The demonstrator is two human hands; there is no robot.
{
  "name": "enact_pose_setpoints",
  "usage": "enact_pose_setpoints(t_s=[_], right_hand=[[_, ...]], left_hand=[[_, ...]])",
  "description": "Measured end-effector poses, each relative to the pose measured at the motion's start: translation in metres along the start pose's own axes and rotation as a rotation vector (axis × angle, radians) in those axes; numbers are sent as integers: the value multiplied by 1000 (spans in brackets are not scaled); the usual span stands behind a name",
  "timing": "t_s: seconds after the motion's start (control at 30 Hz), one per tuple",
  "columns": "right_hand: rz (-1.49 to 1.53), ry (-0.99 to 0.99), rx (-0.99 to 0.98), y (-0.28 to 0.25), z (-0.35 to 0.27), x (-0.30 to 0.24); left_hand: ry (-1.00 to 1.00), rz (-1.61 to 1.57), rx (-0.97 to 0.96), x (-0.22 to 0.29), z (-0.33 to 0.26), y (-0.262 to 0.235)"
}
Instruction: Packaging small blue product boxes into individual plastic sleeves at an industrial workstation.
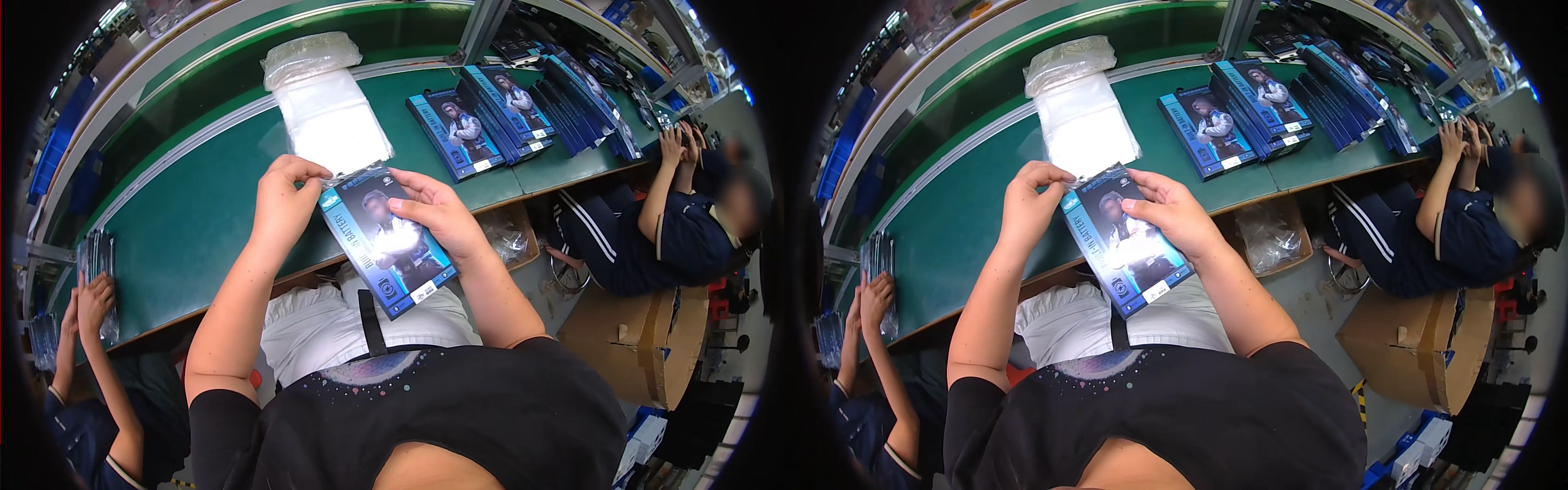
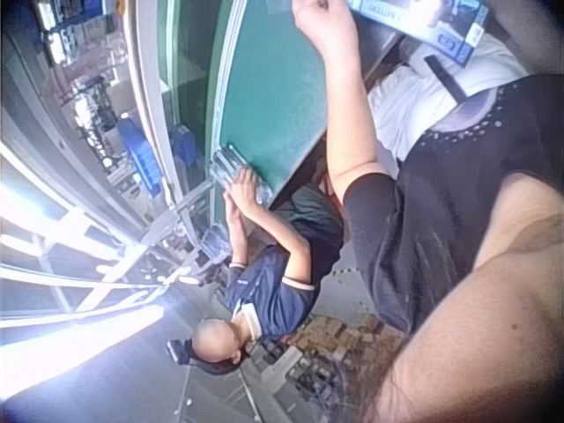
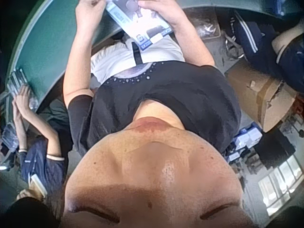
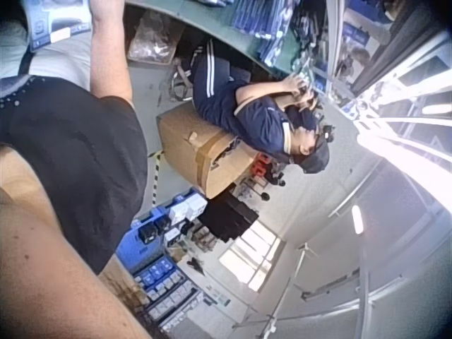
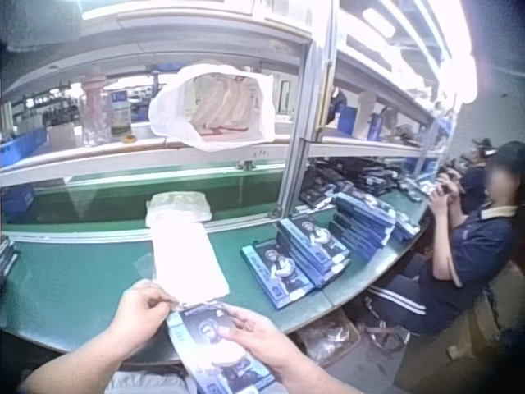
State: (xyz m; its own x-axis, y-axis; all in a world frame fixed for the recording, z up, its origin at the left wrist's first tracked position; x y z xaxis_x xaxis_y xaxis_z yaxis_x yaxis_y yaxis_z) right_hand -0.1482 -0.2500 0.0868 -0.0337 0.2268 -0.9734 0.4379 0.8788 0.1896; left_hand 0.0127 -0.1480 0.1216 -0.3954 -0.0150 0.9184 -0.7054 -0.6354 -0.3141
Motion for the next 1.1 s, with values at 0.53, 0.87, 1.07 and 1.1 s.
enact_pose_setpoints(t_s=[0.53, 0.87, 1.07, 1.1], right_hand=[[-535, -318, 278, -3, -10, -14], [-154, -94, 179, -12, -11, 1], [-157, -244, 140, 6, -14, -16], [-165, -263, 147, 7, -16, -18]], left_hand=[[394, 251, -50, 67, -20, 12], [252, -12, -77, 40, -43, 12], [-180, -601, 175, -10, -41, 4], [-218, -659, 167, -13, -42, 6]])
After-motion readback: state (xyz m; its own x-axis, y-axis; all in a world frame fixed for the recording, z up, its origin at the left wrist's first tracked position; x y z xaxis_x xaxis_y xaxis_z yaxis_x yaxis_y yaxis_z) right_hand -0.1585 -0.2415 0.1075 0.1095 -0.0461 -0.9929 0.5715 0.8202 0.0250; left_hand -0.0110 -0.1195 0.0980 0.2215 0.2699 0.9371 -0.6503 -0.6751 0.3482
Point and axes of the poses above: each hand's wrist, its own z-axis towards the middle knuckle, its own y-axis out of the palm, x = y × z, the point moved 8 cm from there along z, towards the middle knuckle, and after that the axes turned 15 degrees about -z, right-handed, at the moved point
